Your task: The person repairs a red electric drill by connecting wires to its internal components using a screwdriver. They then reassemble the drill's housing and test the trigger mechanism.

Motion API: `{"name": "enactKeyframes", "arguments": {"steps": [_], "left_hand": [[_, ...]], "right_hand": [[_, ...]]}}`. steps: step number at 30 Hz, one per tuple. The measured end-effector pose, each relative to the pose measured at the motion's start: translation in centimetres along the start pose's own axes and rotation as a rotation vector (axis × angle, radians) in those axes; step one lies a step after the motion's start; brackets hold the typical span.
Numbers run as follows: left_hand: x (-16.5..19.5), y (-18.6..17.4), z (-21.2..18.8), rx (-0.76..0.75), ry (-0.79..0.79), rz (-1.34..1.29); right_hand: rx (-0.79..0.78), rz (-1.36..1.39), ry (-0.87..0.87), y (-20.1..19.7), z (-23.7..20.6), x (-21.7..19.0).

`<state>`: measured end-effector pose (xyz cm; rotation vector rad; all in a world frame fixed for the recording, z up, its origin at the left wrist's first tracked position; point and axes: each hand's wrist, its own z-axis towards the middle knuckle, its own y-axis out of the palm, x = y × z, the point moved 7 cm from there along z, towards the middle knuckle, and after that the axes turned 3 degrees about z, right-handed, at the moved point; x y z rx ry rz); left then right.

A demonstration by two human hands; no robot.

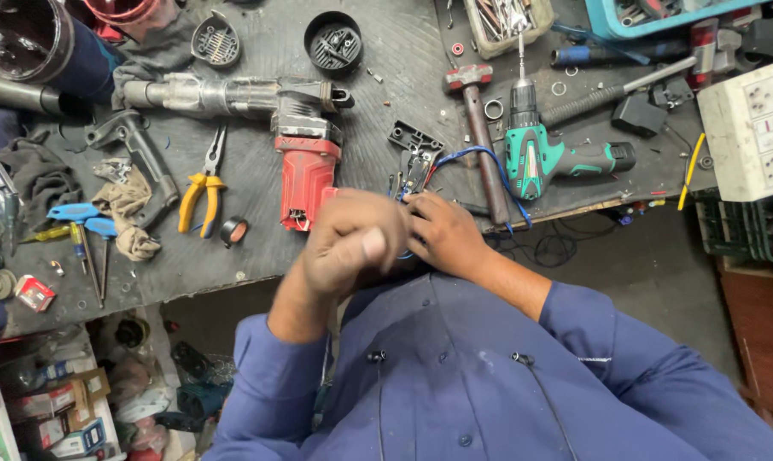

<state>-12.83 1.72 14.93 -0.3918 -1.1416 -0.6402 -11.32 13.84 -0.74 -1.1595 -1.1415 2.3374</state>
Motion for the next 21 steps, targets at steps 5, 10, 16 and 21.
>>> {"name": "enactKeyframes", "arguments": {"steps": [5, 10, 16, 21], "left_hand": [[-1.6, 2.1, -5.4, 0.838, -0.015, 0.421], [-5.2, -0.3, -6.1, 0.473, -0.082, -0.017], [-5.8, -3.8, -5.1, 0.361, 0.002, -0.11], [-2.9, -4.0, -7.4, 0.801, 0.153, -0.062]], "right_hand": [[0.025, 0.028, -0.024, -0.2, 0.1, 0.1], [0.008, 0.011, -0.026, 0.0, 0.1, 0.2], [0.022, 0.01, -0.025, 0.0, 0.2, -0.1], [0.063, 0.027, -0.088, -0.4, 0.5, -1.0]]}}
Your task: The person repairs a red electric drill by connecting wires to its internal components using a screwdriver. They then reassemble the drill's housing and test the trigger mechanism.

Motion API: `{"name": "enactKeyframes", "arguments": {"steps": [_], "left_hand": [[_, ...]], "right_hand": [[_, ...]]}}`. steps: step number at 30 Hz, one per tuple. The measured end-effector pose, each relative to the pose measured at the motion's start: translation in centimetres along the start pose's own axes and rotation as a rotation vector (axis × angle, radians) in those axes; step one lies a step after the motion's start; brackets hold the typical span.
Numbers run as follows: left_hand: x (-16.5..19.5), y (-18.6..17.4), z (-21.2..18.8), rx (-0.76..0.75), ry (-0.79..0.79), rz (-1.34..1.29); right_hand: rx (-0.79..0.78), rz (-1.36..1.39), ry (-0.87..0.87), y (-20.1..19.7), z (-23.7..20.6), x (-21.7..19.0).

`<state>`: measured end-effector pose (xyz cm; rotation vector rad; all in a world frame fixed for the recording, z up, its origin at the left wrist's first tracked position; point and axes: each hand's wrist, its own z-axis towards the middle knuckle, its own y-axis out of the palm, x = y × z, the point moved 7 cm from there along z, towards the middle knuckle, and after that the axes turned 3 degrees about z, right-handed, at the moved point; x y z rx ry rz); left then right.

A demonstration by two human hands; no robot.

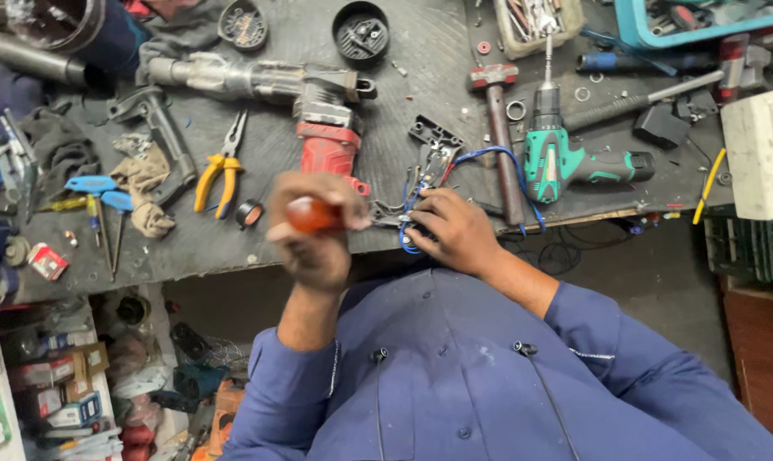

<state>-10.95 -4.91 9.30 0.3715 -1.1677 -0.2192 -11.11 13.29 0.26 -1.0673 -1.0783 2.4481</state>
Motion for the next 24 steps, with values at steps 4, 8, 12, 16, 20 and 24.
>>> {"name": "enactKeyframes", "arguments": {"steps": [4, 8, 12, 16, 20, 24], "left_hand": [[4.6, -4.4, 1.3, 0.119, 0.035, 0.43], [5.9, -8.4, 3.5, -0.13, 0.125, 1.365], [3.1, -13.7, 3.9, -0.214, 0.095, 1.597], [0.5, -19.2, 3.3, -0.26, 0.006, 1.638], [-0.5, -22.1, 3.0, -0.324, 0.004, 1.633], [0.5, -20.9, 2.7, -0.219, 0.211, 1.615]], "right_hand": [[0.049, 0.109, 0.053, -1.3, 1.0, 0.4], [0.083, 0.222, 0.114, -2.7, 2.2, 1.2], [0.082, 0.289, 0.198, -2.7, 2.8, 1.2], [0.114, 0.314, 0.32, -2.1, 3.0, 0.7], [0.215, 0.608, 0.574, -0.5, 2.2, 0.9], [0.712, 0.989, 0.443, 0.7, 0.7, 0.1]]}}
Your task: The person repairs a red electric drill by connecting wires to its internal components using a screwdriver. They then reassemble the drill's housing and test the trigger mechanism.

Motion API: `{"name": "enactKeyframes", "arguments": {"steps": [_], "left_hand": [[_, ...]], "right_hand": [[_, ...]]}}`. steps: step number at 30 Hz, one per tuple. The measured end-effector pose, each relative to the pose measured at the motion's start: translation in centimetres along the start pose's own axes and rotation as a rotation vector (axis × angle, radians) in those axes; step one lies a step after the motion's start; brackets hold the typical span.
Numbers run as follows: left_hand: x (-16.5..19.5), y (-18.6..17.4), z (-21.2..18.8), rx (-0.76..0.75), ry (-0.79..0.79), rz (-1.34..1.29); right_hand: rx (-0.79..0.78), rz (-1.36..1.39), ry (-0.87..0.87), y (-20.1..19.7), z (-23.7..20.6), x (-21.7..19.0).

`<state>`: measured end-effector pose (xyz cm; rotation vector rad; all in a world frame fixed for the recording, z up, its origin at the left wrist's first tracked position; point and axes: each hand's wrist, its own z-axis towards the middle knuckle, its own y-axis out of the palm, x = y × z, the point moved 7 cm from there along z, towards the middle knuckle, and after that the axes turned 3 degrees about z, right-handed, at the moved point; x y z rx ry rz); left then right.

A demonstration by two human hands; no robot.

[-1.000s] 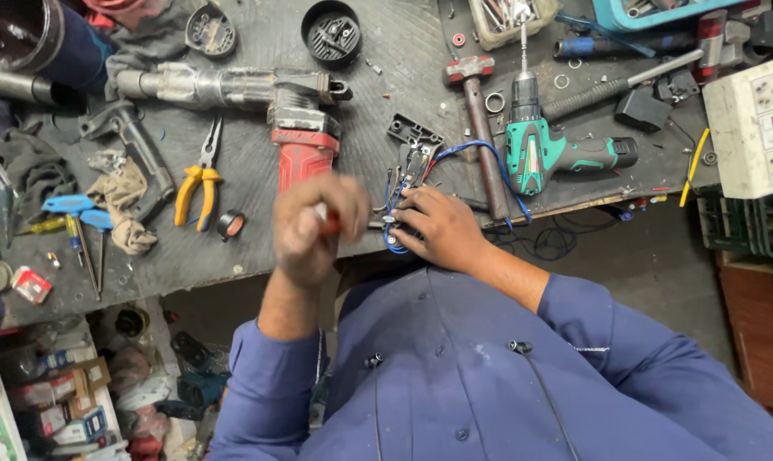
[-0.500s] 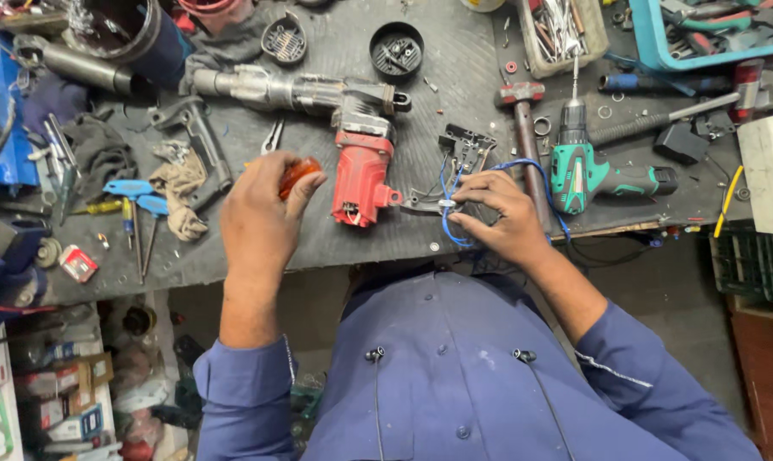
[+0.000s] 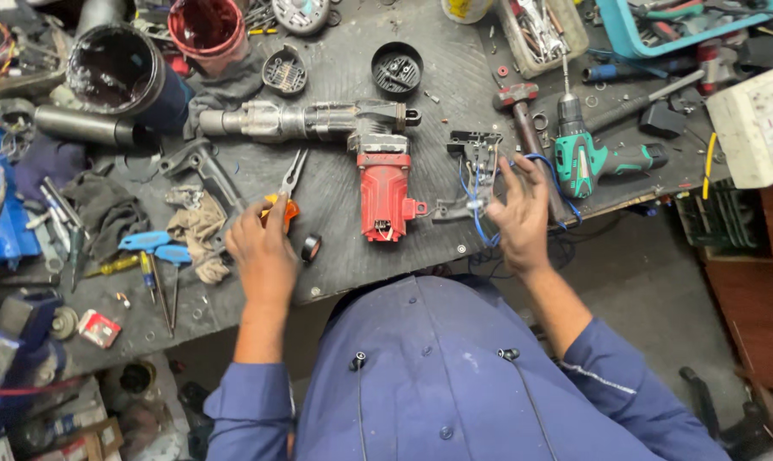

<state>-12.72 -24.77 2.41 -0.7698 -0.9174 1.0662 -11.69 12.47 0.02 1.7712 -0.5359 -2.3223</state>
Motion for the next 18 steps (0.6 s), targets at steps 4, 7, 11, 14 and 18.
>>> {"name": "enactKeyframes", "arguments": {"steps": [4, 7, 11, 14, 18], "left_hand": [[4.2, 0.8, -0.4, -0.039, 0.1, -0.357], [8.5, 3.5, -1.5, -0.389, 0.17, -0.72], [14.6, 9.2, -4.0, -1.095, 0.04, -1.174], [17.7, 13.4, -4.8, -1.249, -0.123, -1.262], [18.3, 17.0, -6.1, -1.118, -0.479, -1.469]], "right_hand": [[0.375, 0.333, 0.419, -1.4, -2.0, 5.6], [0.387, 0.353, 0.657, -0.9, -2.0, 7.5], [0.415, 0.397, 0.732, 0.5, -0.7, 8.0], [0.42, 0.213, 0.614, 1.3, 0.4, 7.6], [0.252, 0.141, 0.354, 2.5, 0.9, 6.3]]}}
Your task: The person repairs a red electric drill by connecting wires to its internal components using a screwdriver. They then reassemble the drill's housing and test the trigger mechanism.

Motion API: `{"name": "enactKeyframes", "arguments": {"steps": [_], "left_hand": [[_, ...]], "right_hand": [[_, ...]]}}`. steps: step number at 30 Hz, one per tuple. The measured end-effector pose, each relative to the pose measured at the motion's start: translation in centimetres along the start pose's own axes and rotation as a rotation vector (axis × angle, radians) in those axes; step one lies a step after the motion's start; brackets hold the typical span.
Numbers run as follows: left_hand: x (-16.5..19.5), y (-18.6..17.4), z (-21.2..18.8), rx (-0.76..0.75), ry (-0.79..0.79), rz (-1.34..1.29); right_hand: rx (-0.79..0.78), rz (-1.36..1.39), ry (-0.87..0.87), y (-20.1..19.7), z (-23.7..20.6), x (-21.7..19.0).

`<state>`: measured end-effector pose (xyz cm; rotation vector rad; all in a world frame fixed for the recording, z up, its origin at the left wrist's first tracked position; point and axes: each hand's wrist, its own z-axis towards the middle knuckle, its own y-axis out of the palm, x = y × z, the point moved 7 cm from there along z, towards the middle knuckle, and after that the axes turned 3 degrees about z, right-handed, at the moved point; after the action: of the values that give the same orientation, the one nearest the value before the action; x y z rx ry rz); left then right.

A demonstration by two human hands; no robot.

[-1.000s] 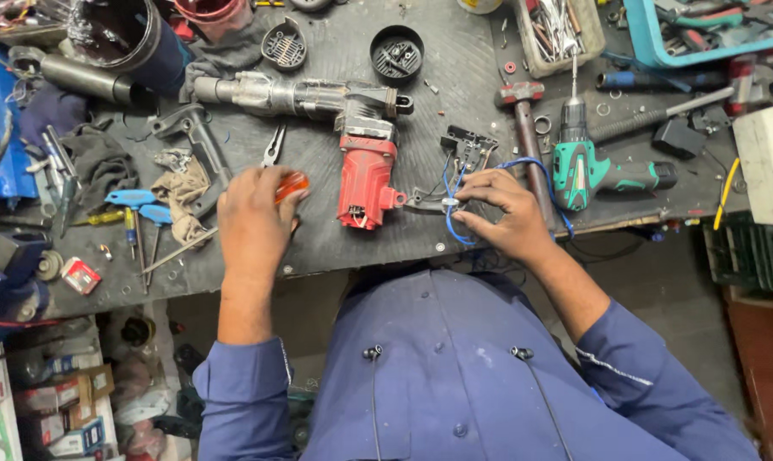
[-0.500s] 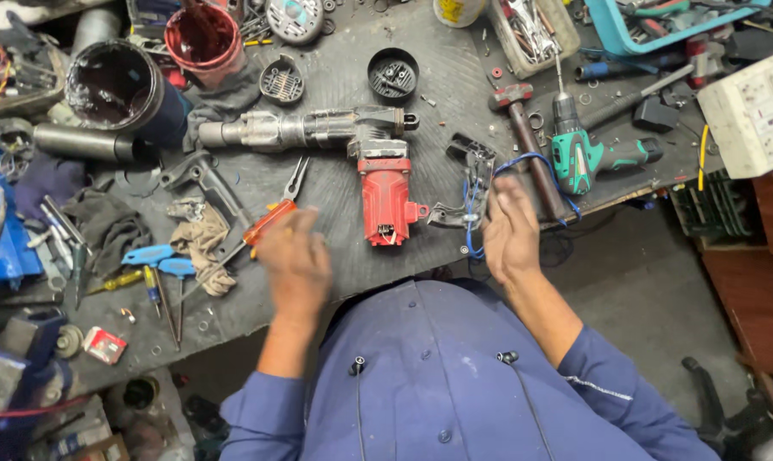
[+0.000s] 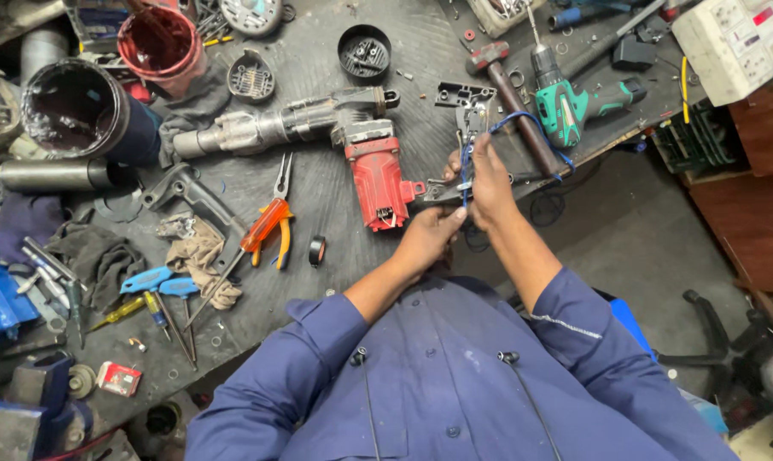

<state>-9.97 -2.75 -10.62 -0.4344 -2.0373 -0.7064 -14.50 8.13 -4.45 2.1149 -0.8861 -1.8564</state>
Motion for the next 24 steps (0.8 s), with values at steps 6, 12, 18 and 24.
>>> {"name": "enactKeyframes", "arguments": {"steps": [6, 12, 18, 24], "left_hand": [[-0.4, 0.0, -1.4, 0.035, 0.115, 0.182], [3.2, 0.1, -3.8, 0.173, 0.305, 0.712], [4.0, 0.9, -4.5, 0.072, 0.415, 0.84], [3.6, 0.6, -4.3, 0.036, 0.465, 0.851]], "right_hand": [[-0.061, -0.119, -0.139, 0.2, -2.5, 0.0], [-0.063, 0.104, -0.141, -0.2, -3.1, 0.9], [0.047, -0.117, -0.123, -1.9, -3.2, 1.8], [0.126, -0.02, -0.044, -2.4, -2.9, 2.8]]}}
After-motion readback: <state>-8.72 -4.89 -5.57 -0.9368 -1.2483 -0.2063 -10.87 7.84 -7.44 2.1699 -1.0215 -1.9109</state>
